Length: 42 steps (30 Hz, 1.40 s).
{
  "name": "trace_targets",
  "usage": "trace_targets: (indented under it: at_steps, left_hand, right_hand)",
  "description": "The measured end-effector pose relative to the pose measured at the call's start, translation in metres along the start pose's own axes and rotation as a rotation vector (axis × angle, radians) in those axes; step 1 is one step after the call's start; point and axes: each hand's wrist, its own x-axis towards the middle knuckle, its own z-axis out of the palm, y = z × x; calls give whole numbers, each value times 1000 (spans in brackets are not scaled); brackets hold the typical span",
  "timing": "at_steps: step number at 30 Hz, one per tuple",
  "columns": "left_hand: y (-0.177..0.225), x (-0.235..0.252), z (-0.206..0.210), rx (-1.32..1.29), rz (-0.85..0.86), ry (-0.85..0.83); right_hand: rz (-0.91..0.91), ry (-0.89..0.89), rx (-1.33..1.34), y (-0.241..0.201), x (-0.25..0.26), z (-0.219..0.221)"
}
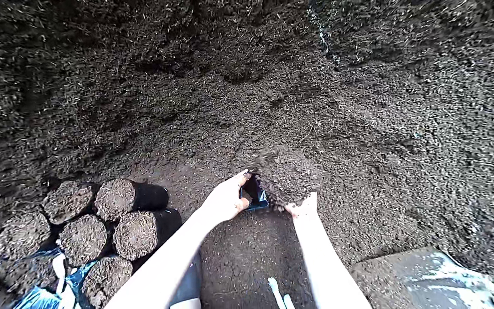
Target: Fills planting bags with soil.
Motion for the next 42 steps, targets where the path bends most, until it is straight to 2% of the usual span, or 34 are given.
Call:
trace_targets:
  at_steps: [3, 6, 8, 11, 14, 16, 19, 20, 22, 23, 25, 27, 29, 30, 32, 34, 36, 38, 42]
  left_hand:
    - [3, 6, 4, -8, 26, 16]
    - [5, 2, 3, -20, 11, 43]
    - [4, -7, 3, -31, -16, 73]
    - [0, -17, 4, -44, -21, 107]
    - [-2, -18, 4, -23, 19, 119]
    - [-3, -18, 5, 3, 49, 116]
    - [0, -19, 3, 100, 33, 80]
    - [4, -20, 3, 161, 1, 71]
    - [12, -19, 6, 327, -46, 114]
    - [15, -19, 11, 415, -34, 165]
    - [18, -15, 23, 523, 72, 232]
    - [21, -9, 31, 565, 132, 140]
    - [17, -6, 37, 501, 188, 83]
    - [14, -8, 37, 440, 219, 90]
    - [7, -15, 37, 336, 254, 234]
    - [0, -17, 31, 310, 175, 389]
    - [1, -15, 19, 313, -10, 303]
    - [7, -12, 11, 265, -130, 108]
    - [14, -8, 7, 106, -94, 8]
  right_hand:
    - [114, -174, 37, -8, -31, 12]
    - [113, -172, -167, -1, -48, 25]
    - [38, -182, -352, 4, -55, 39]
    - [-163, -305, -788, 7, -61, 51]
    - [-183, -345, -1125, -1, -64, 56]
    - [-244, -262, -1215, -13, -52, 38]
    - [-284, 57, -1397, -35, -14, -35]
    - [-215, 190, -1380, -36, -3, -61]
    - [19, 352, -1056, -27, 13, -95]
    - [88, 365, -837, -20, 20, -102]
    - [102, 332, -514, -4, 35, -100]
    - [94, 262, -307, 17, 50, -81]
    - [51, 208, -173, 38, 64, -60]
    - [10, 219, -133, 47, 69, -48]
    - [-53, 194, -59, 61, 76, -31]
    - [-59, 118, 15, 70, 96, -29]
    - [-25, 82, 107, 75, 121, -41]
    - [-32, 132, 113, 70, 114, -37]
    - [-47, 109, 59, 36, 79, -17]
